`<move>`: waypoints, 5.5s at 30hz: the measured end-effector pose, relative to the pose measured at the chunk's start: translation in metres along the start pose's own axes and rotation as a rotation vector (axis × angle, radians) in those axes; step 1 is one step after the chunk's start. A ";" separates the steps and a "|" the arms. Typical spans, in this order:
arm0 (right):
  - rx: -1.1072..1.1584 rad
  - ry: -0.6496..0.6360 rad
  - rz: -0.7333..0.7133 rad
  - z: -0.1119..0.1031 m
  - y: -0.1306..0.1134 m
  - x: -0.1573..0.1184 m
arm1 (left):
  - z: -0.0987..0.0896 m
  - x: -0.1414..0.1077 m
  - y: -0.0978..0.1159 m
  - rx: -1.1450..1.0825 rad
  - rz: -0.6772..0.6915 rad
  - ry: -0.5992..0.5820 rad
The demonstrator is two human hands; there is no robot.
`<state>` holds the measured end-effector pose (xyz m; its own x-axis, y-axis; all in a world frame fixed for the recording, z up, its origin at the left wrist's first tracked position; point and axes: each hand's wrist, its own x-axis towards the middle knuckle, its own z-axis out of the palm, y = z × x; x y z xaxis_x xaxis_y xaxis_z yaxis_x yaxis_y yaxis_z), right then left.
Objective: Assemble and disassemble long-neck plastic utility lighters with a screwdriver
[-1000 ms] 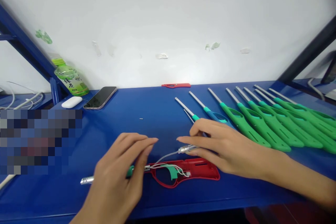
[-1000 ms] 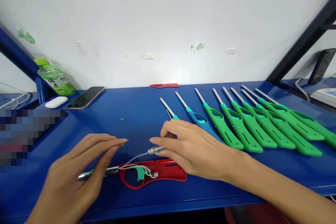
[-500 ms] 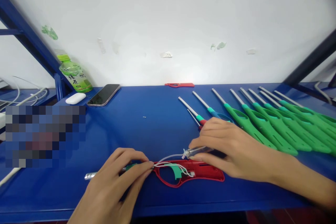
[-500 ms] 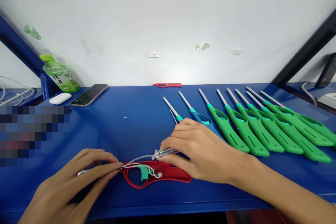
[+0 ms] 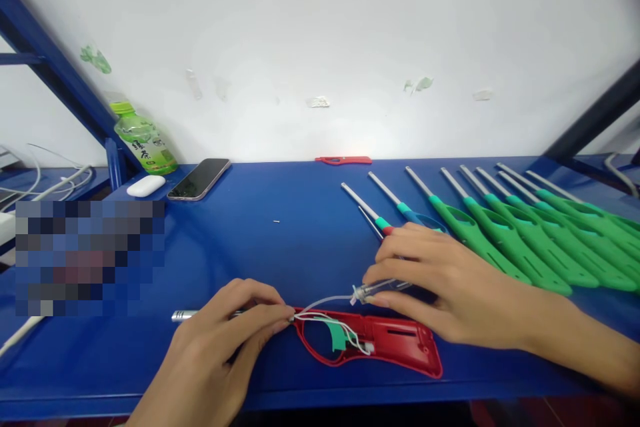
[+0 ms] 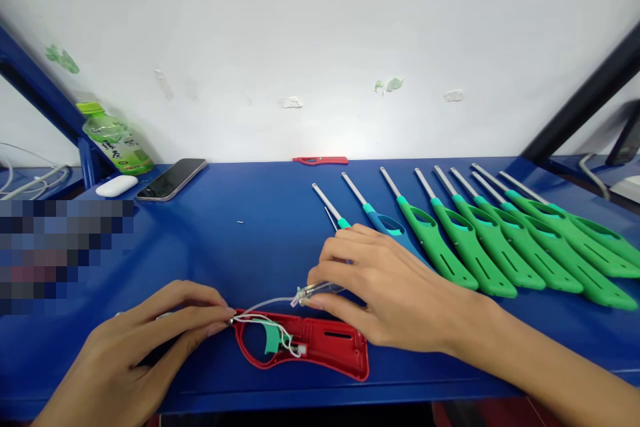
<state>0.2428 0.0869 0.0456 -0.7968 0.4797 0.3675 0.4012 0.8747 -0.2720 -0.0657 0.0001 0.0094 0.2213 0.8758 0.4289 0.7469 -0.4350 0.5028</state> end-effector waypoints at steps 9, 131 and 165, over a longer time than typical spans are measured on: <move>-0.050 -0.007 -0.012 0.012 -0.005 -0.001 | 0.001 -0.001 0.000 0.080 0.051 -0.017; -0.112 0.196 -0.130 -0.003 0.004 -0.008 | 0.008 0.002 -0.008 0.035 0.169 -0.089; -0.116 -0.056 -0.259 0.014 -0.011 -0.001 | 0.015 -0.005 -0.010 -0.049 0.170 -0.138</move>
<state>0.2333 0.0756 0.0357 -0.9019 0.2373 0.3608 0.2273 0.9713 -0.0706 -0.0653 0.0036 -0.0089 0.4274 0.8080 0.4056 0.6613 -0.5853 0.4691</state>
